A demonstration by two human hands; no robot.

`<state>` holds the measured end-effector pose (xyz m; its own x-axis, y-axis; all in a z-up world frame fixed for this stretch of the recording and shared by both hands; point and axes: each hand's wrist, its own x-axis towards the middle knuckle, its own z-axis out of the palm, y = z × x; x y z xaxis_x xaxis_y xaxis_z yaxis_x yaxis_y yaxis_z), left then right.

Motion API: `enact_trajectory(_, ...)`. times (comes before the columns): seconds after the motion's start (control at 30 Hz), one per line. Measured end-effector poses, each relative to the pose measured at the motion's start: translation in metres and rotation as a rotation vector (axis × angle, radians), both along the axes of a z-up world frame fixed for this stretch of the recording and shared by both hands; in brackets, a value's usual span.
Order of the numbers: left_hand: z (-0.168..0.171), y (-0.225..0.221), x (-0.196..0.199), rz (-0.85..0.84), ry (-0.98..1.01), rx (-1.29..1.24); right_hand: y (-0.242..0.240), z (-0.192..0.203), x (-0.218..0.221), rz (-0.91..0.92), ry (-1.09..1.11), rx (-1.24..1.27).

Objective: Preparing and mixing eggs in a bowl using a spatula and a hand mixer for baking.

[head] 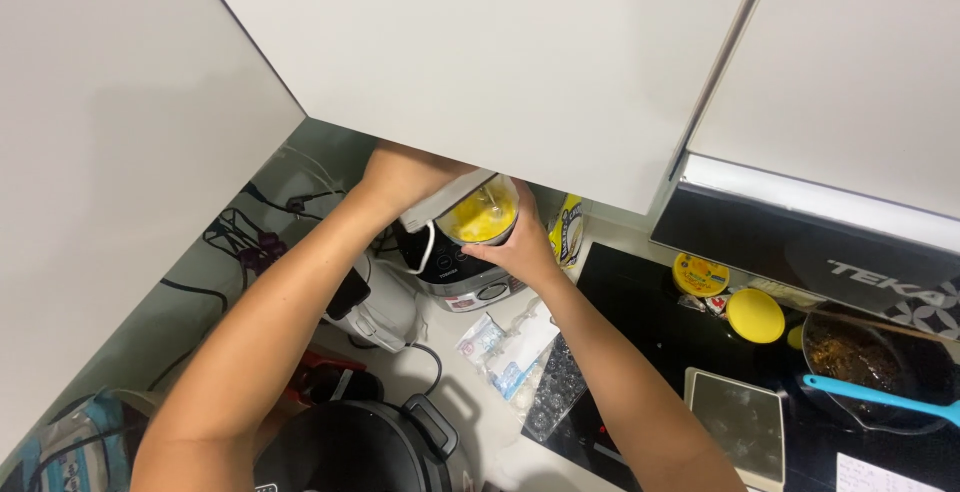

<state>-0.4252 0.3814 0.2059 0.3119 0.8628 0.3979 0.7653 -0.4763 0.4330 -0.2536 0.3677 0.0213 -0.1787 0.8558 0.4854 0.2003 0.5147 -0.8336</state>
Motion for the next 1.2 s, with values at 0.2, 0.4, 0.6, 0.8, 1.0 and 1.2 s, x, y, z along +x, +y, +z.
enact_trajectory(0.2,0.005,-0.001,0.005,-0.031,0.027,0.010,0.000,0.001,0.000,-0.023,-0.021,0.016)
enact_trajectory(0.4,0.014,-0.005,0.008,-0.013,0.062,0.015,0.002,-0.001,0.001,-0.018,-0.012,0.003)
enact_trajectory(0.6,0.002,0.005,0.000,-0.005,0.071,0.048,0.002,0.000,0.001,-0.006,-0.014,-0.008)
enact_trajectory(0.8,0.004,0.000,0.005,-0.026,0.034,0.055,0.001,0.001,0.001,0.020,0.011,-0.025)
enact_trajectory(1.0,0.007,-0.001,0.006,-0.013,0.043,0.023,0.001,0.000,0.001,0.005,-0.010,0.001)
enact_trajectory(1.2,0.005,0.000,0.004,-0.022,0.054,0.026,0.002,-0.004,0.001,0.017,0.009,0.014)
